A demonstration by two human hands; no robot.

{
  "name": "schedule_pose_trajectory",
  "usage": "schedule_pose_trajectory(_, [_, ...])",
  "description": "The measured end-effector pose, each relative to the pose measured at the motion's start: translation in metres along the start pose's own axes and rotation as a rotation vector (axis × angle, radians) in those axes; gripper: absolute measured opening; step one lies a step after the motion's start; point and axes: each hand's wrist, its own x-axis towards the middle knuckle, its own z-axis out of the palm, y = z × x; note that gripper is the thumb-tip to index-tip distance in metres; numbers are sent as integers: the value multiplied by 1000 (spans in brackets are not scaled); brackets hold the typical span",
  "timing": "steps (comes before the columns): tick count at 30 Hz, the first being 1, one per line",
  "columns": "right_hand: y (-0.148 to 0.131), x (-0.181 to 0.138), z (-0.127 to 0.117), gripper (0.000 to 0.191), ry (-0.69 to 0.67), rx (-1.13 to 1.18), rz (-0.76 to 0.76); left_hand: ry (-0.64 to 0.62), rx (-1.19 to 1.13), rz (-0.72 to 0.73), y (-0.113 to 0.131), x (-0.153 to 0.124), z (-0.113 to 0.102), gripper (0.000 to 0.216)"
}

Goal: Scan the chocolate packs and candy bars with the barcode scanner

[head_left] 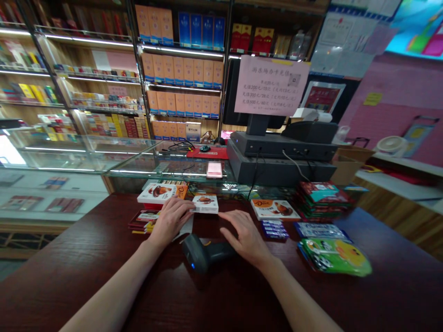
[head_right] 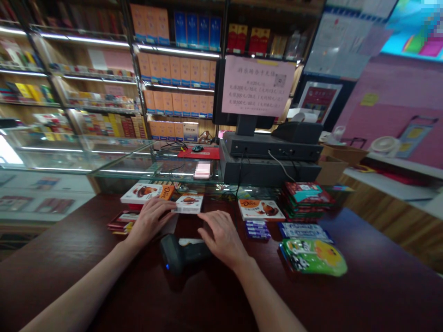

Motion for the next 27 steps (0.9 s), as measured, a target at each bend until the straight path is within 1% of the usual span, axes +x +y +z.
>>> schedule_pose_trajectory(2, [-6,-2,-9,39,-132,60,-43,3,8,-1,0,0,0,15])
schedule_pose_trajectory(4, [-11,-5,-13,56,-258,95,-58,6,16,-5,-1,-1,0,16])
schedule_pose_trajectory(6, [-14,-8,-12,68,-331,102,-73,12,22,-14,-1,-2,0,17])
schedule_pose_trajectory(9, [-14,-11,-4,70,-381,106,-98,8,27,-28,0,-2,0,18])
schedule_pose_trajectory(13, [-12,-12,6,64,-416,109,-103,-10,26,-34,3,-2,-3,18])
schedule_pose_trajectory(18, [-12,-13,8,61,-405,116,-63,-19,32,-46,5,-2,-4,19])
schedule_pose_trajectory(24, [-10,-12,-4,62,-353,150,-14,-44,41,-38,5,-3,-4,20])
schedule_pose_trajectory(27, [-8,-12,-15,65,-302,167,6,-25,53,-42,4,-4,-3,22])
